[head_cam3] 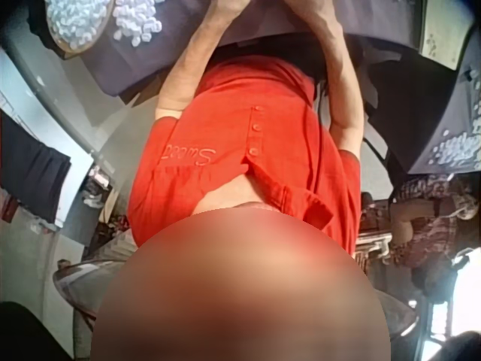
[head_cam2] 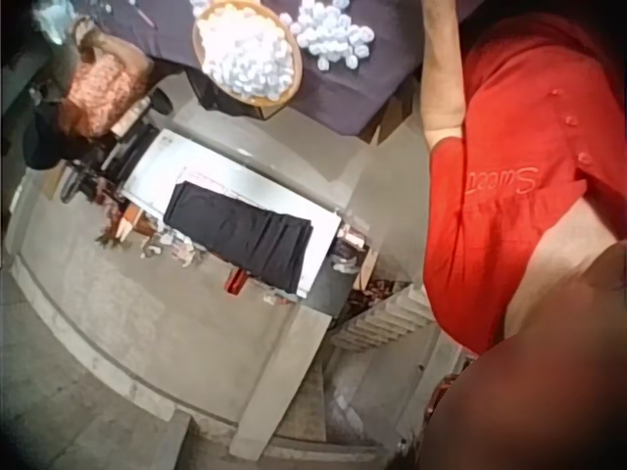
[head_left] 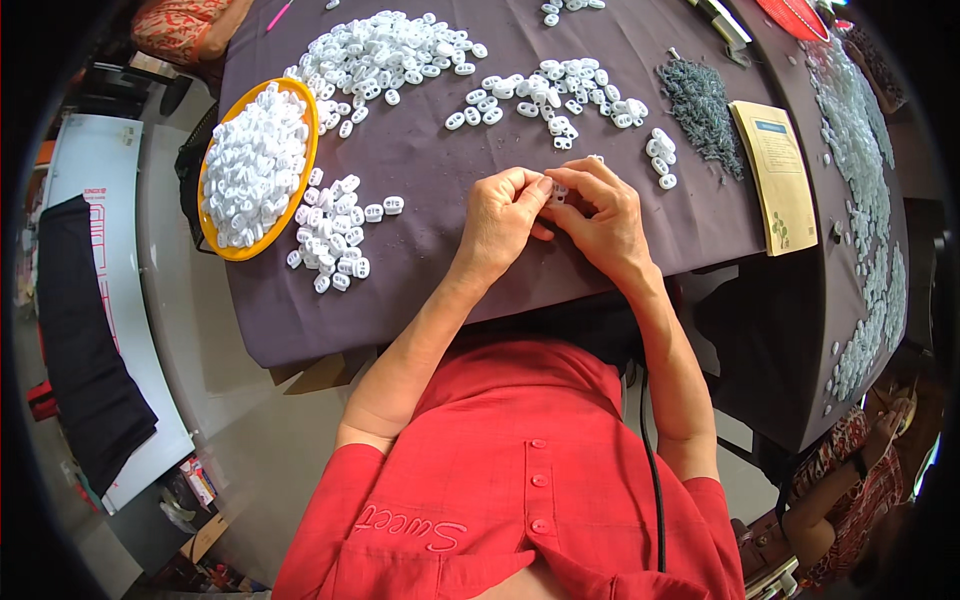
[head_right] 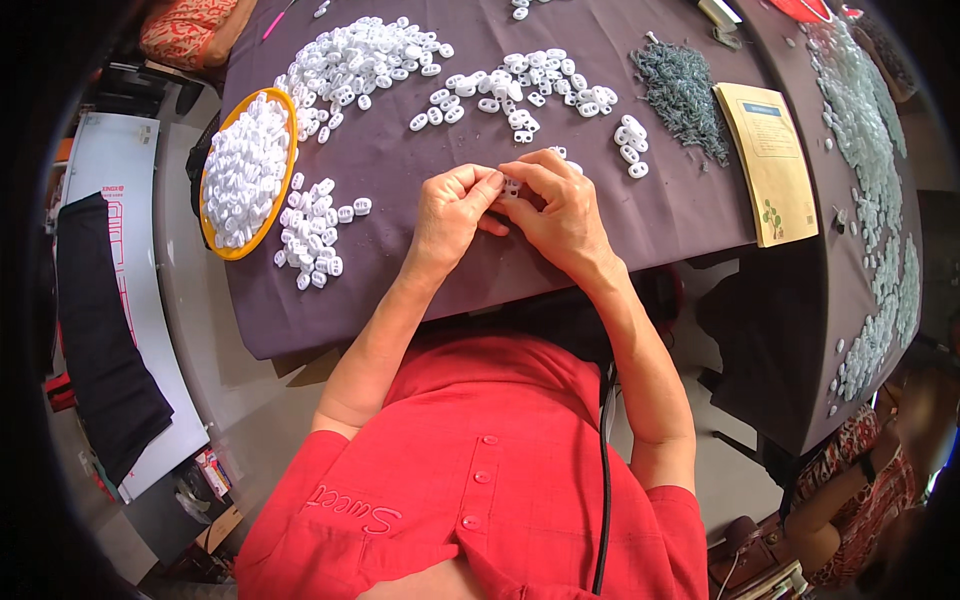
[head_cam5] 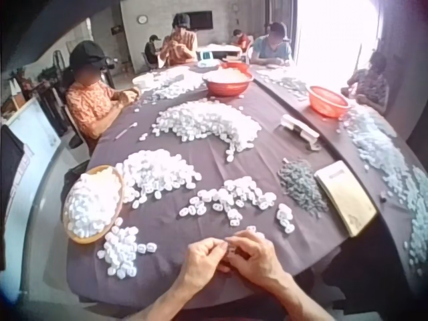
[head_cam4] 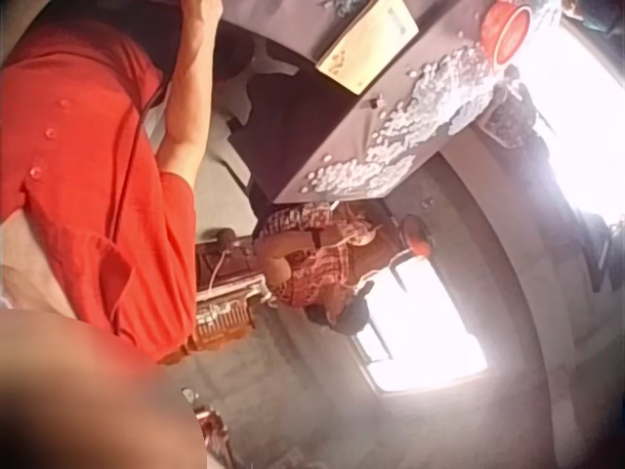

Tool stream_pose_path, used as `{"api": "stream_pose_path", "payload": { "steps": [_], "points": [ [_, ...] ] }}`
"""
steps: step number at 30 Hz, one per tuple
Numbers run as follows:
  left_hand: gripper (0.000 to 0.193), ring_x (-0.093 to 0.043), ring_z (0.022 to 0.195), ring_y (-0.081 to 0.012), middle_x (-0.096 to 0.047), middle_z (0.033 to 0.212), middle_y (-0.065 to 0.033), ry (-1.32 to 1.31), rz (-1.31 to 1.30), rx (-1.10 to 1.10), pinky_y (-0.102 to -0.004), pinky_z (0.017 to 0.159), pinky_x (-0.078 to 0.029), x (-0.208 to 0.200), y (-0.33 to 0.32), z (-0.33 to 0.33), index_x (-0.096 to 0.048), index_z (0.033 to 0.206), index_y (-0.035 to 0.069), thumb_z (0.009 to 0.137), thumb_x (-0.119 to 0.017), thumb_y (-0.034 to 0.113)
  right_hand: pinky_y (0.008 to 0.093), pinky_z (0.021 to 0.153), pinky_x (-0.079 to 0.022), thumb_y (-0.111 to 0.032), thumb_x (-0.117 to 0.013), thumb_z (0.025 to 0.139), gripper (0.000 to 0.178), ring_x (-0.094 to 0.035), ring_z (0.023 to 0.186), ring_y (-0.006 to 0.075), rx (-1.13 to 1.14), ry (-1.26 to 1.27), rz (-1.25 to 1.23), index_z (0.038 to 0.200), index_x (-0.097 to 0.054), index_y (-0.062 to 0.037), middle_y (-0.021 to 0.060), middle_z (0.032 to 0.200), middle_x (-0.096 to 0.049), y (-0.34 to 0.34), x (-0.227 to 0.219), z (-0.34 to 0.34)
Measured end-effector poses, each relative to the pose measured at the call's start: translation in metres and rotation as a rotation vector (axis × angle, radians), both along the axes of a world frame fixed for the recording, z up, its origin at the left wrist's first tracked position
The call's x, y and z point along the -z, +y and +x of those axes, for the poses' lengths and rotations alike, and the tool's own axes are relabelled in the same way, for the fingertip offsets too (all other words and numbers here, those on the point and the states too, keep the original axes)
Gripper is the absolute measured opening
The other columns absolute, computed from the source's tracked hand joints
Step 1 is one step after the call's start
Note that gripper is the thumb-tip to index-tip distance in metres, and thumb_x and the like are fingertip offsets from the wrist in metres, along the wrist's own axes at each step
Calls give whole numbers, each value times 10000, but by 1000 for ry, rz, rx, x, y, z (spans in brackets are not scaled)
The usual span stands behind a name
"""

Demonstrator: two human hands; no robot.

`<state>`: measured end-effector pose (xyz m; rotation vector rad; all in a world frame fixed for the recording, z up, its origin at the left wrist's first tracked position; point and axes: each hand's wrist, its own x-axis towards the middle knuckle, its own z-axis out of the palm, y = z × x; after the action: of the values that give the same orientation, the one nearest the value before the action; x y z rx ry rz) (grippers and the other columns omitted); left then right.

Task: The person assembles plastic cord locks by fitting the components together by hand.

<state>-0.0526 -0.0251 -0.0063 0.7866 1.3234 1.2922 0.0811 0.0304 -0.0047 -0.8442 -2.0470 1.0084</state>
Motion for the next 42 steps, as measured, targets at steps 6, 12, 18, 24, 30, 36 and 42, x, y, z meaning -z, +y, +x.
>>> {"api": "stream_pose_path", "payload": {
  "steps": [6,12,18,24,30,36,42],
  "points": [
    [198,-564,580,-75,-600,696,-48,69,52,-29,-222,467,-509,-2,-2,4,-611,846,-54,883,-520,117,229,581,-453,1,-660,675,255,-567,657,107,-7,-15,-16,927,-626,6,48,832,-599,-1,-4,1],
    [197,-573,630,-76,-601,738,-29,86,29,17,-223,510,-526,-3,-3,0,-624,866,-33,885,-535,142,257,595,-461,0,-646,673,242,-583,661,157,-18,23,66,914,-624,5,68,819,-604,-2,-1,1],
    [196,-579,636,-79,-614,752,-40,46,24,24,-226,514,-529,-1,-3,-1,-631,862,-36,878,-548,141,256,599,-465,-6,-654,679,233,-587,663,157,-28,39,63,911,-629,2,72,827,-610,-1,1,2],
    [184,-593,647,-88,-620,763,-49,34,6,49,-224,515,-530,-3,-3,-4,-631,867,-35,877,-548,129,246,597,-465,-10,-675,673,238,-584,661,136,6,0,-6,908,-637,-1,62,834,-614,-4,-3,0],
    [181,-605,650,-99,-623,756,-53,-5,-2,63,-230,531,-539,-2,-3,-5,-629,874,-41,875,-548,122,260,590,-469,-17,-657,681,218,-597,660,166,-9,9,68,897,-633,0,74,828,-616,-3,-1,1],
    [178,-610,652,-111,-627,761,-64,-27,-31,62,-237,556,-548,0,0,-8,-634,862,-47,863,-560,115,305,597,-485,-24,-642,700,174,-605,684,252,-21,15,145,870,-615,0,109,819,-602,-3,3,-1],
    [179,-618,659,-126,-635,772,-83,-59,-48,86,-235,575,-545,-4,4,-5,-634,875,-55,857,-559,106,322,604,-494,-28,-624,714,160,-609,692,259,8,10,165,872,-613,-8,119,798,-599,-2,1,5]
  ]
}}
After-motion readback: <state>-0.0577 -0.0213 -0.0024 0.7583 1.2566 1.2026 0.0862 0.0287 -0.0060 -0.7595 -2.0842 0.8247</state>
